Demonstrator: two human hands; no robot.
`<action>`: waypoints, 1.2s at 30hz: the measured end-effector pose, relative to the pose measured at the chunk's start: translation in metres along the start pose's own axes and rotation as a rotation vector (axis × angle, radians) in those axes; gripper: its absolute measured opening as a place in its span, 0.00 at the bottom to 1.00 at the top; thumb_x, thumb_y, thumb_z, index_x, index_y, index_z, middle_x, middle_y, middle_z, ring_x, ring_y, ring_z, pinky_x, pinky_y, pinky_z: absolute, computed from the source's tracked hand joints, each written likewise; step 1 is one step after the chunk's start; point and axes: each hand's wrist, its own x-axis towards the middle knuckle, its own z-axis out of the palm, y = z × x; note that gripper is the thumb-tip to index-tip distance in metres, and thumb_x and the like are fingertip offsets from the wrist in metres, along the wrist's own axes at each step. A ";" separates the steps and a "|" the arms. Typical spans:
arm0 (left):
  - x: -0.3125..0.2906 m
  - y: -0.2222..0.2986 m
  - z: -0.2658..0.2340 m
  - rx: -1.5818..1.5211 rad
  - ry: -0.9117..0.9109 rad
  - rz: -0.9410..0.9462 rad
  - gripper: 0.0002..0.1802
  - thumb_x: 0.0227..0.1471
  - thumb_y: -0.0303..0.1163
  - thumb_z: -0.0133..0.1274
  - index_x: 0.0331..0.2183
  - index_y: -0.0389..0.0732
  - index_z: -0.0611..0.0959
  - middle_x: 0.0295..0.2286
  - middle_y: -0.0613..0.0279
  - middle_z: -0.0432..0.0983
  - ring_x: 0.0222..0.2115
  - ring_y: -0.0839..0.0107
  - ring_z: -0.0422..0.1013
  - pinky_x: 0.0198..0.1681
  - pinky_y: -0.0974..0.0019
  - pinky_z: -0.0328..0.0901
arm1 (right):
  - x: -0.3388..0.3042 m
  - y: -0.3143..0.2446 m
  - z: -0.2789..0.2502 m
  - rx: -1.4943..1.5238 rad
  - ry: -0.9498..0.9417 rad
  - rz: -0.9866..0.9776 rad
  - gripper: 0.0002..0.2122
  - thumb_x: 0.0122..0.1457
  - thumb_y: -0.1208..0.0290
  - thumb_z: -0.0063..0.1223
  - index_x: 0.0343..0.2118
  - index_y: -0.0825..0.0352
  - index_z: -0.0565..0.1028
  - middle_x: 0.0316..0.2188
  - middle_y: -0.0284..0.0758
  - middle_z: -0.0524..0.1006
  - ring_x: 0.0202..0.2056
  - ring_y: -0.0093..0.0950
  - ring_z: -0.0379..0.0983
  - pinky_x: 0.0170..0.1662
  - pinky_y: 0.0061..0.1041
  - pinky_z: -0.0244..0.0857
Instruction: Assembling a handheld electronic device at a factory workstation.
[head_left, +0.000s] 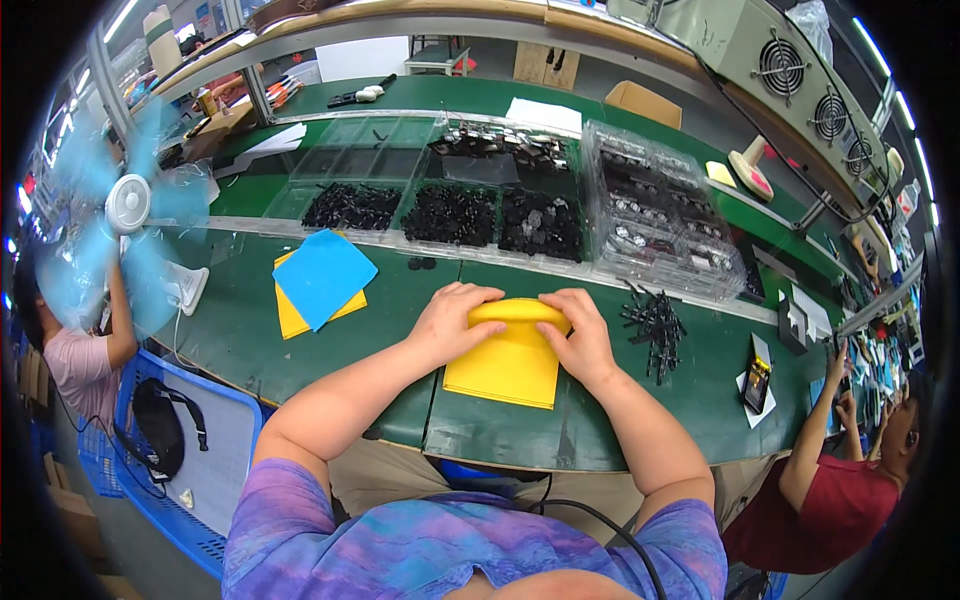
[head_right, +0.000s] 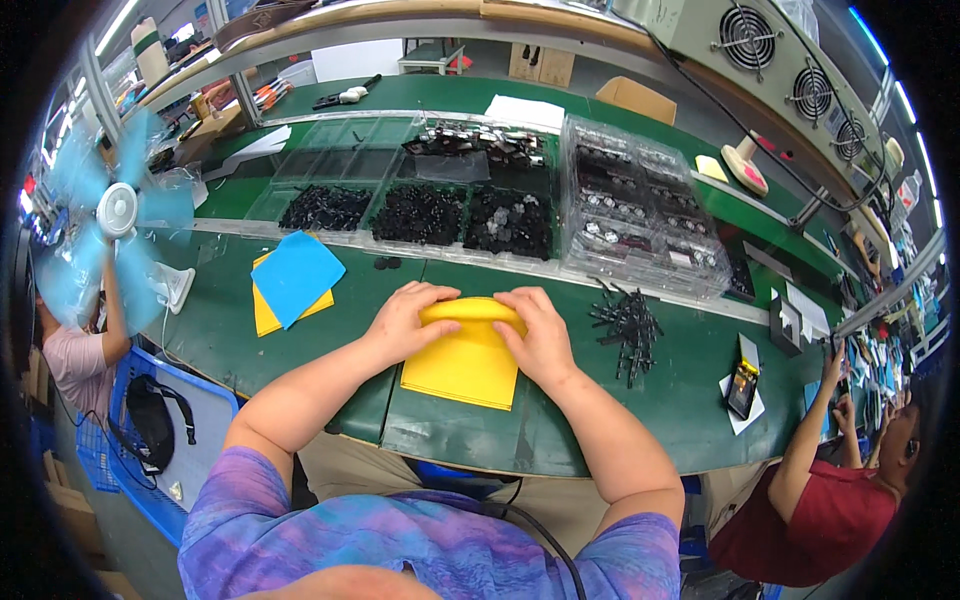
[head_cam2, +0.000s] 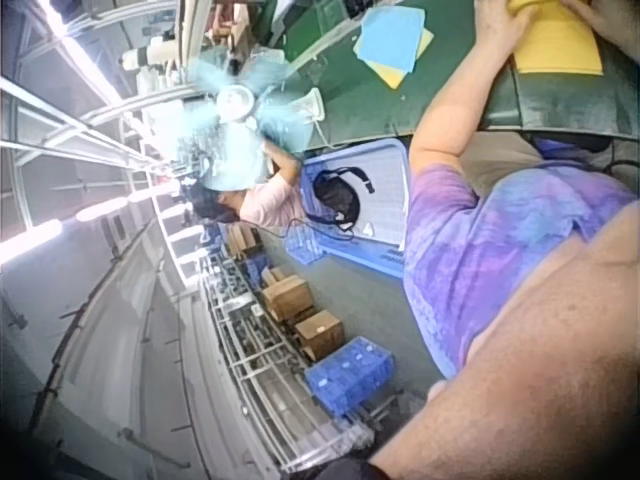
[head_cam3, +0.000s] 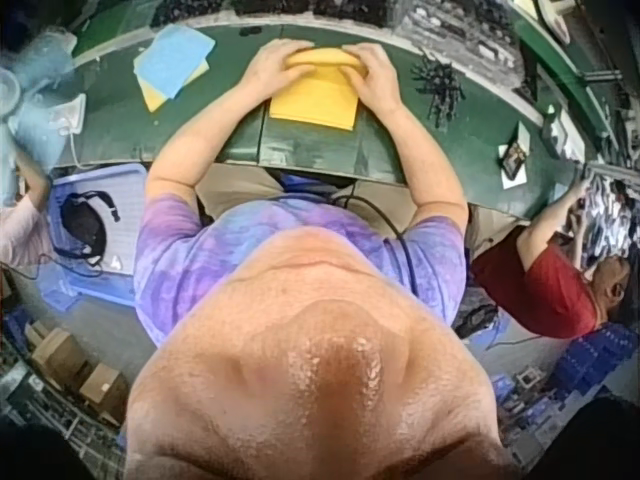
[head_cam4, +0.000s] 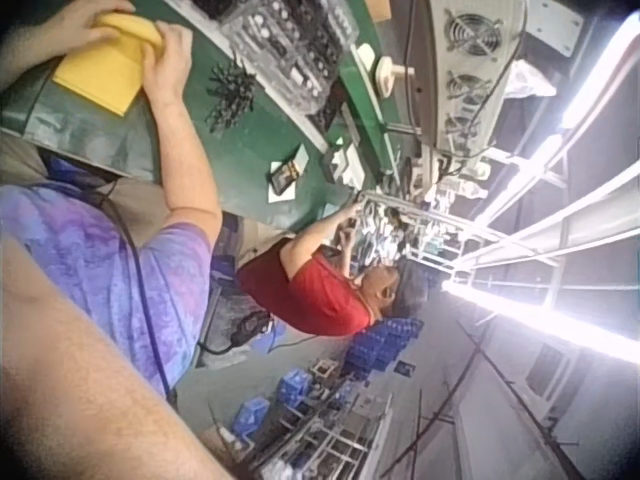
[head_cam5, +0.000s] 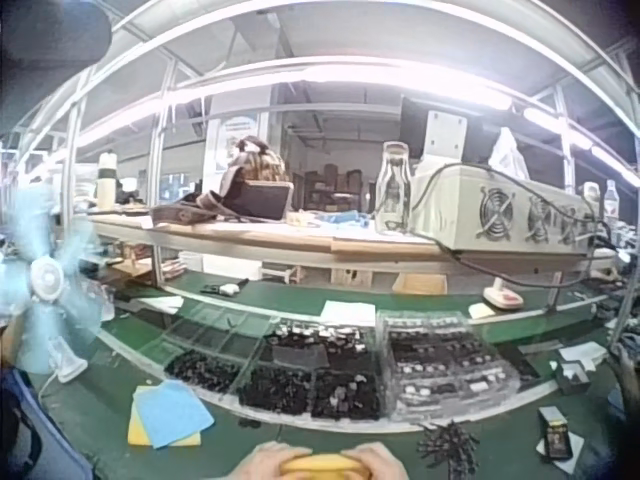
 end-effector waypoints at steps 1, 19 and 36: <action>0.001 -0.001 0.001 -0.011 -0.002 -0.010 0.21 0.48 0.35 0.62 0.44 0.38 0.81 0.35 0.55 0.78 0.40 0.55 0.72 0.49 0.57 0.65 | 0.000 0.001 0.000 0.001 0.002 0.009 0.18 0.50 0.77 0.63 0.46 0.65 0.76 0.41 0.40 0.74 0.44 0.39 0.74 0.45 0.31 0.71; -0.007 -0.010 0.011 0.085 -0.053 -0.068 0.23 0.47 0.38 0.63 0.46 0.44 0.82 0.42 0.60 0.74 0.50 0.57 0.66 0.61 0.48 0.51 | 0.086 -0.057 -0.031 -0.161 0.222 -0.345 0.20 0.49 0.77 0.64 0.47 0.66 0.75 0.47 0.43 0.72 0.49 0.42 0.70 0.52 0.35 0.65; -0.008 -0.019 0.018 0.005 -0.125 -0.136 0.26 0.47 0.44 0.63 0.48 0.47 0.81 0.49 0.61 0.71 0.57 0.58 0.60 0.65 0.43 0.42 | 0.445 -0.185 -0.033 -0.986 0.156 -0.260 0.42 0.39 0.47 0.68 0.60 0.54 0.68 0.56 0.40 0.69 0.58 0.40 0.65 0.59 0.44 0.60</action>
